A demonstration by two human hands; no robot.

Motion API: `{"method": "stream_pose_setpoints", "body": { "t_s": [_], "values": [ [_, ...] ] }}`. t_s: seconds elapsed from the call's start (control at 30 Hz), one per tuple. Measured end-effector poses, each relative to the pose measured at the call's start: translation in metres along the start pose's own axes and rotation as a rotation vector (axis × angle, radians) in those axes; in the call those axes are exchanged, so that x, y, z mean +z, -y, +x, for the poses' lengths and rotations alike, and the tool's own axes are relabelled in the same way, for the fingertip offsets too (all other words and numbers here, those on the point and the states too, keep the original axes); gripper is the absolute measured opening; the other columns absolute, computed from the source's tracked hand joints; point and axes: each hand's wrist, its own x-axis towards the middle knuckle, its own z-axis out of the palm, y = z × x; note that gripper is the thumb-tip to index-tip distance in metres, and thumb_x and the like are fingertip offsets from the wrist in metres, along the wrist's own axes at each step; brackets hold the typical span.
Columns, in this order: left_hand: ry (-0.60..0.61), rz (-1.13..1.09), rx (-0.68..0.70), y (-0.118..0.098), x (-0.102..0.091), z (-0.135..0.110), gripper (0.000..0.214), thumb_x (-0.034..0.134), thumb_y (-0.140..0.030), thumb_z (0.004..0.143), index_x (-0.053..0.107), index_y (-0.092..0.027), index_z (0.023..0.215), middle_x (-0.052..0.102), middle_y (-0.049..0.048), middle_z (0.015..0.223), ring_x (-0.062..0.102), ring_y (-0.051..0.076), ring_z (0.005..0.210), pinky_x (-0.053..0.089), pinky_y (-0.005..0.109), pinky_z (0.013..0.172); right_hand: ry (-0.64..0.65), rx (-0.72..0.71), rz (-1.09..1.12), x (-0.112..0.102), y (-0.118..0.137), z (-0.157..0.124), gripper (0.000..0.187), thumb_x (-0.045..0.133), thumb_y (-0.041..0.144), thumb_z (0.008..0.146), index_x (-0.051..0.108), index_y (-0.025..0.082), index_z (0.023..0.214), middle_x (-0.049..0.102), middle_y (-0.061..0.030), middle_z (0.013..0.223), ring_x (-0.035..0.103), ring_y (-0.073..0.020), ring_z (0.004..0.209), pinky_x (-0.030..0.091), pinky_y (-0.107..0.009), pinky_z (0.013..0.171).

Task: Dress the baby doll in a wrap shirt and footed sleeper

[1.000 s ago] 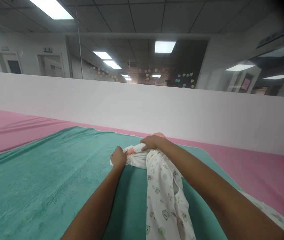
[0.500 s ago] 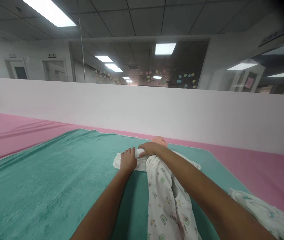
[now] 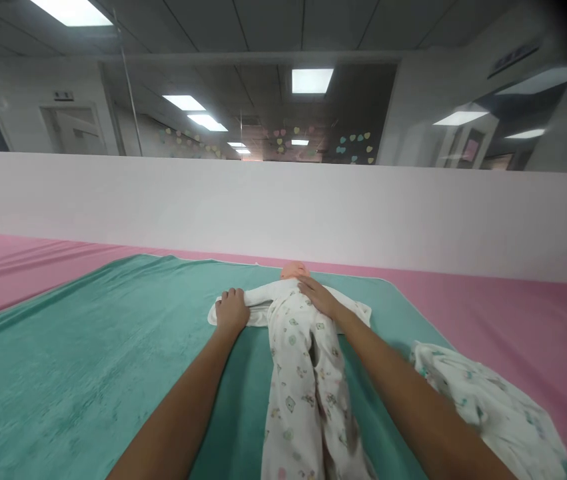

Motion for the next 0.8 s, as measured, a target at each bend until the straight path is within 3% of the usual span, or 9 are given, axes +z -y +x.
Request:
{"method": "stream_pose_setpoints", "body": {
  "t_s": [0.1,0.23,0.37,0.47,0.6,0.7,0.8],
  "values": [
    [-0.002,0.015,-0.021,-0.004,-0.002,-0.002,0.024,0.037,-0.015,0.080,0.053,-0.016,0.098,0.053,0.0132,0.107,0.045,0.027,0.103,0.035,0.042,0.084,-0.236,0.190,-0.029,0.016,-0.037,-0.046,0.051,0.016,0.041,0.095,0.029,0.017,0.138,0.035,-0.0054,0.142,0.031,-0.0162,0.129,0.024,-0.029,0.106],
    [-0.006,0.040,-0.062,-0.005,-0.001,-0.003,0.025,0.038,-0.019,0.079,0.052,-0.019,0.100,0.052,0.0117,0.110,0.046,0.027,0.103,0.034,0.045,0.086,-0.282,0.420,-0.158,0.027,-0.073,-0.080,0.051,0.034,0.037,0.091,0.032,0.017,0.137,0.035,-0.0075,0.141,0.027,-0.0228,0.130,0.021,-0.038,0.106],
    [0.024,0.011,-0.028,-0.001,0.002,-0.004,0.028,0.039,-0.024,0.078,0.051,-0.020,0.103,0.052,0.0111,0.112,0.046,0.029,0.104,0.036,0.046,0.086,-0.250,0.532,-0.143,0.020,-0.091,-0.089,0.050,0.039,0.028,0.088,0.034,0.014,0.136,0.035,-0.0084,0.142,0.031,-0.0213,0.128,0.027,-0.033,0.103],
    [0.062,-0.041,-0.035,0.005,0.004,-0.006,0.034,0.039,-0.028,0.079,0.050,-0.022,0.110,0.051,0.0097,0.118,0.044,0.030,0.108,0.036,0.047,0.088,-0.274,0.569,-0.133,0.014,-0.099,-0.088,0.042,0.037,0.022,0.088,0.044,0.014,0.128,0.042,-0.0093,0.136,0.037,-0.0198,0.124,0.029,-0.027,0.100],
    [0.091,-0.086,-0.028,0.006,-0.001,-0.006,0.042,0.039,-0.021,0.078,0.048,-0.025,0.118,0.048,0.0059,0.128,0.039,0.028,0.118,0.031,0.045,0.097,-0.342,0.735,-0.115,0.009,-0.105,-0.087,0.037,0.030,0.027,0.090,0.055,0.013,0.112,0.055,-0.0169,0.117,0.050,-0.0275,0.108,0.039,-0.035,0.088],
    [0.060,-0.167,0.078,-0.016,-0.017,0.001,0.054,0.037,-0.008,0.073,0.046,-0.024,0.123,0.047,0.0018,0.132,0.036,0.021,0.123,0.028,0.032,0.102,-0.374,0.814,-0.103,0.007,-0.103,-0.089,0.039,0.031,0.034,0.090,0.056,0.012,0.108,0.055,-0.0187,0.112,0.054,-0.0298,0.100,0.044,-0.038,0.079],
    [0.071,-0.262,0.145,-0.070,-0.039,0.009,0.054,0.033,-0.007,0.074,0.043,-0.019,0.126,0.048,0.0033,0.130,0.038,0.017,0.122,0.030,0.026,0.101,-0.386,0.859,-0.097,0.006,-0.100,-0.090,0.047,0.029,0.042,0.089,0.057,0.009,0.107,0.055,-0.0210,0.112,0.052,-0.0322,0.103,0.043,-0.041,0.081]
  ]
}}
